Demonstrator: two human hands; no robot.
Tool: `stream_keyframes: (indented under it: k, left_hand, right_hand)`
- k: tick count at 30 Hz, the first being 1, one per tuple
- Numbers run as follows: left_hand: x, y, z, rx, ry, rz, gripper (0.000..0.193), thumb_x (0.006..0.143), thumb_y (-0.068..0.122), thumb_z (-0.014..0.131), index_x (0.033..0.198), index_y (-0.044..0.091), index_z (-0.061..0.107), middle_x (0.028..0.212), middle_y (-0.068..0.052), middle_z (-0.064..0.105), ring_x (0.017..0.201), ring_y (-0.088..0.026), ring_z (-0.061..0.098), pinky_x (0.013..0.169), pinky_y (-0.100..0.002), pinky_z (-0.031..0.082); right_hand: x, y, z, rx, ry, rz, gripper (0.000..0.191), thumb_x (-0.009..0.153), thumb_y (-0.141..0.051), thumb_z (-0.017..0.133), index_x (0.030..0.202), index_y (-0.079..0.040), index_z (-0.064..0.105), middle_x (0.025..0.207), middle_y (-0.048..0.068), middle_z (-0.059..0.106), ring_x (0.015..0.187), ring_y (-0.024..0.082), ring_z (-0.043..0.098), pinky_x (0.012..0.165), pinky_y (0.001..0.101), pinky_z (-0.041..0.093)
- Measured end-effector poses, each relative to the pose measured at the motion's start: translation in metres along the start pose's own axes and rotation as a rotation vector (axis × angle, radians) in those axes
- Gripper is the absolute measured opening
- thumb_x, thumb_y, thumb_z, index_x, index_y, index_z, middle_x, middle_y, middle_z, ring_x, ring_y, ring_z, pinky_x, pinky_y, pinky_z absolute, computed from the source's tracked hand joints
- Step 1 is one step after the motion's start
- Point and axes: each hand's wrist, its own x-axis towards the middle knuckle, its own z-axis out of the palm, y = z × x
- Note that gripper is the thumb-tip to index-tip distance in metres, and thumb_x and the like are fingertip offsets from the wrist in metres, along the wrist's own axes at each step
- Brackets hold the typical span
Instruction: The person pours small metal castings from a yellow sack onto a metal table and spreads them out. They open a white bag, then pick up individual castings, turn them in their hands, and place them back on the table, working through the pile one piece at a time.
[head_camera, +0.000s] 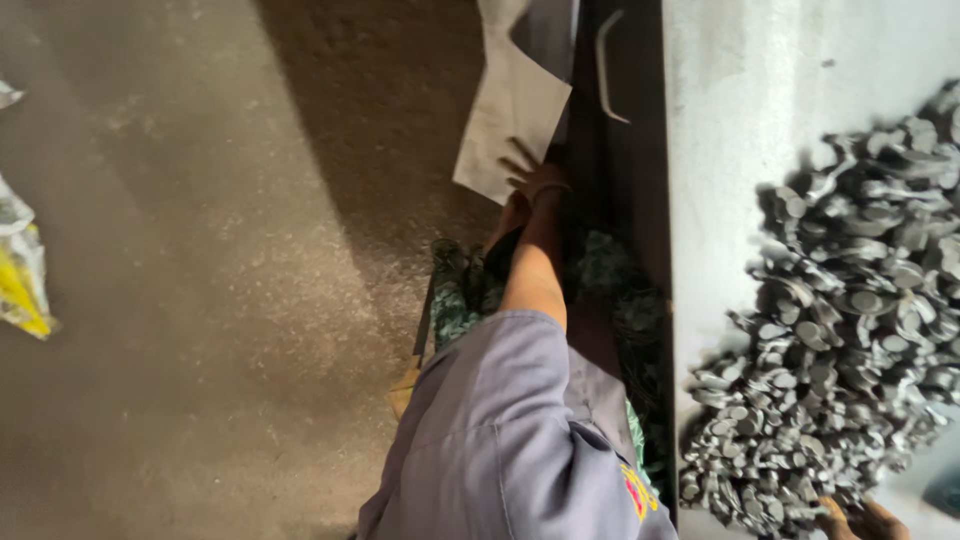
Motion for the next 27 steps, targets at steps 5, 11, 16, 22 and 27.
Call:
stream_keyframes:
  k: [5,11,16,22,27]
  left_hand:
    - [0.004,0.010,0.011,-0.284,0.035,-0.124,0.040,0.095,0.031,0.060,0.128,0.013,0.072,0.130,-0.016,0.063,0.118,-0.036,0.062,0.099,-0.049,0.051]
    - [-0.015,0.008,-0.009,-1.031,0.319,-0.081,0.033,0.079,0.024,0.076,0.107,0.008,0.082,0.100,-0.015,0.080,0.091,-0.028,0.077,0.079,-0.039,0.061]
    - [-0.018,-0.019,-0.050,-1.015,0.627,0.211,0.023,0.078,0.018,0.088,0.095,0.005,0.082,0.088,-0.013,0.079,0.078,-0.019,0.077,0.073,-0.035,0.060]
    - [-0.059,-0.073,-0.135,-0.937,0.891,0.683,0.019,0.081,0.002,0.082,0.099,0.005,0.083,0.094,-0.008,0.082,0.082,-0.011,0.071,0.070,-0.030,0.054]
    - [-0.140,-0.061,-0.205,-0.981,0.806,1.098,0.022,0.084,-0.005,0.078,0.105,0.001,0.081,0.096,-0.008,0.080,0.089,-0.012,0.070,0.083,-0.031,0.059]
  right_hand:
    - [0.000,-0.013,0.002,-0.156,0.053,0.093,0.044,0.090,-0.007,0.087,0.117,0.014,0.059,0.098,0.021,0.072,0.088,0.022,0.072,0.088,0.0307,0.059]
    - [-0.005,-0.008,-0.007,-0.224,0.091,0.111,0.044,0.087,-0.006,0.089,0.114,0.014,0.061,0.095,0.024,0.072,0.084,0.023,0.072,0.084,0.0327,0.059]
    - [-0.011,0.019,-0.012,-0.295,0.120,0.062,0.044,0.084,-0.006,0.091,0.111,0.014,0.063,0.092,0.026,0.072,0.081,0.025,0.071,0.080,0.0343,0.059]
    - [-0.029,0.020,-0.001,-0.264,0.197,0.064,0.047,0.085,-0.013,0.093,0.114,0.010,0.064,0.098,0.021,0.071,0.085,0.028,0.069,0.082,0.0396,0.056]
    - [-0.051,0.012,0.017,-0.748,0.346,-0.079,0.048,0.080,-0.023,0.088,0.119,-0.002,0.069,0.106,0.021,0.063,0.104,0.037,0.060,0.098,0.0479,0.050]
